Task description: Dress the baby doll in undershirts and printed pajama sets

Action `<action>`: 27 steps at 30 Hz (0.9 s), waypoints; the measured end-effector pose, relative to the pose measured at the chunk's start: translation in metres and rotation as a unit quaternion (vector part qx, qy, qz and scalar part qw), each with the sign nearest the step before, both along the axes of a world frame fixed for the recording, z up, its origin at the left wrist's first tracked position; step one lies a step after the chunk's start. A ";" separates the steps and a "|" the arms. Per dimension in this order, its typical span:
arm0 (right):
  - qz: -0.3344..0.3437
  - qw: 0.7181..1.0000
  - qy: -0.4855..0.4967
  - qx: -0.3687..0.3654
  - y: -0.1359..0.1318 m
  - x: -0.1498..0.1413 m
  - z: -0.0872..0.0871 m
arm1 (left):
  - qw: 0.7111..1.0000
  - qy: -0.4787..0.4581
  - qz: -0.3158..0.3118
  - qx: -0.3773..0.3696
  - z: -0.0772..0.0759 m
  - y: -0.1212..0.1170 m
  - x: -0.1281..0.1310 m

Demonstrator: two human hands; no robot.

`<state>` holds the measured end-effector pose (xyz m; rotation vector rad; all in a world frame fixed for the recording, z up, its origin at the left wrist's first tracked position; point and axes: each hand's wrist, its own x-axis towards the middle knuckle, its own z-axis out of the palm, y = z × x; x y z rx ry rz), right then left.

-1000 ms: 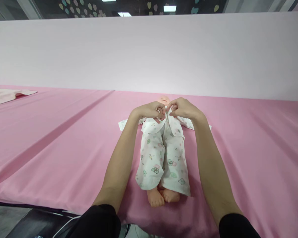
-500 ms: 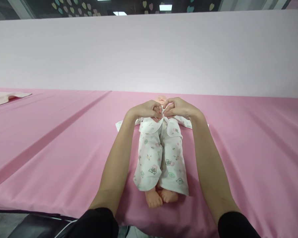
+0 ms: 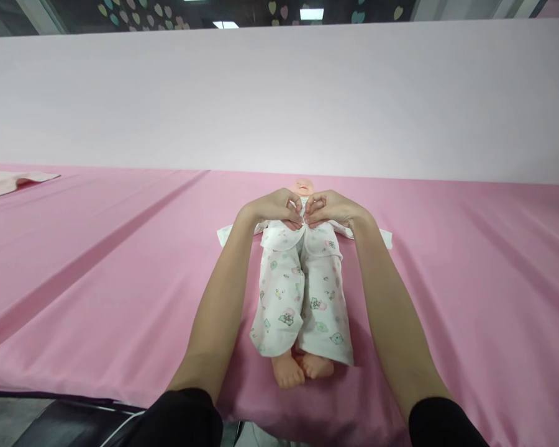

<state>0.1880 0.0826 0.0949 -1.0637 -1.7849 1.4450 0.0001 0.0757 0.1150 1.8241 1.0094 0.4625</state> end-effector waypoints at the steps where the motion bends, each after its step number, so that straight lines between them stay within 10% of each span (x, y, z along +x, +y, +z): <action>1: -0.003 1.000 -0.010 0.000 0.000 -0.001 0.000 | 1.000 0.004 0.003 -0.001 0.000 0.000 0.001; 27: -0.049 0.993 -0.097 -0.048 0.004 -0.009 -0.008 | 0.965 0.235 0.013 0.120 -0.005 0.004 0.009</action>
